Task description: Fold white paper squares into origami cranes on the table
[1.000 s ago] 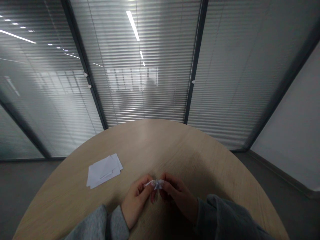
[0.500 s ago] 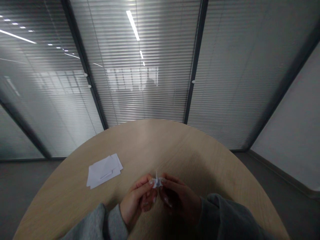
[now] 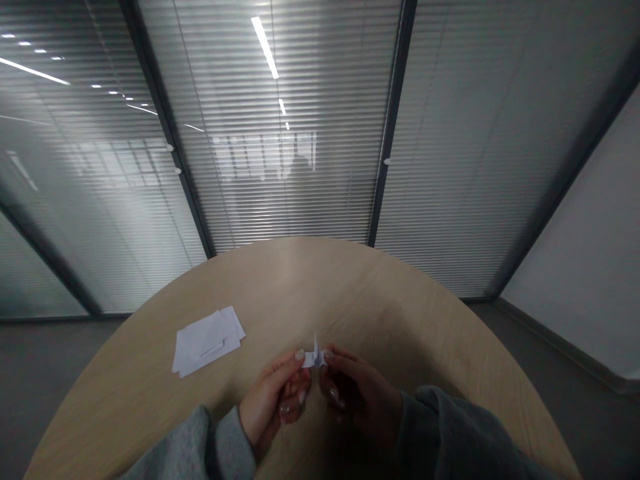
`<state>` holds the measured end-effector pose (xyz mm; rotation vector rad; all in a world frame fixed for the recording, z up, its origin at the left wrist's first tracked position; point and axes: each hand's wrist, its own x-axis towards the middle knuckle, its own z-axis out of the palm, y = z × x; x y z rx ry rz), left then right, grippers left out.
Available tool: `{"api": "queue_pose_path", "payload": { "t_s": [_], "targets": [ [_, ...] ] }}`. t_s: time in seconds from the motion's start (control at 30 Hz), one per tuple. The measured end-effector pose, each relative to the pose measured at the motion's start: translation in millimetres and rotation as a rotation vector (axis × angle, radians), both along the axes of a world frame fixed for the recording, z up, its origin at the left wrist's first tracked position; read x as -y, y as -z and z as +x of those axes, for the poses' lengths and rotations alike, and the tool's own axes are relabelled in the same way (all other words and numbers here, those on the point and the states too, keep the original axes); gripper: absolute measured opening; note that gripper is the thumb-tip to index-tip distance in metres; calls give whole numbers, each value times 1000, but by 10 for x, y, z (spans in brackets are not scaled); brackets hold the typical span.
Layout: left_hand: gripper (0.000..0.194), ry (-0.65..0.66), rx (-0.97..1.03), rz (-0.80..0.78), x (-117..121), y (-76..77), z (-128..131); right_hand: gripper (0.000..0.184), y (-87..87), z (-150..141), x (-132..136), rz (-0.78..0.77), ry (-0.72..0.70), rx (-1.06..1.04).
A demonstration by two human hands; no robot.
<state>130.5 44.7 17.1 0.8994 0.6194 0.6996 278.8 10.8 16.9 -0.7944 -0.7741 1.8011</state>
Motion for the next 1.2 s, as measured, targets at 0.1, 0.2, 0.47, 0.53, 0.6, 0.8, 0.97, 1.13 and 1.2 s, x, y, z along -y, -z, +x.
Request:
{"api": "queue_pose_path", "payload": {
  "t_s": [0.1, 0.2, 0.47, 0.53, 0.6, 0.8, 0.97, 1.13, 1.2],
  "targets": [
    [44, -44, -30, -5, -5, -2, -9, 36, -14, 1, -5, 29, 13, 16],
    [44, -91, -35, -13, -1, -13, -27, 33, -14, 3, -7, 31, 10, 19],
    [46, -167, 14, -35, -19, -59, -33, 37, 18, 25, -26, -29, 71, 22],
    [46, -185, 22, -43, -31, -70, -32, 38, 17, 31, -39, -33, 89, 32],
    [46, -208, 27, -48, -40, -80, -32, 39, 20, 36, -52, -34, 105, 45],
    [46, -231, 30, -55, -35, -99, -35, 41, 34, 41, -63, -15, 181, 61],
    [44, -205, 37, -41, -28, -102, -38, 42, 14, 29, -50, 0, 193, 32],
    [42, -153, 30, -40, -45, -70, -44, 41, 18, 43, -44, 32, 174, 57],
    [41, -147, 17, -9, -58, -42, -47, 41, 25, 50, -43, 48, 170, 68]
  ]
}}
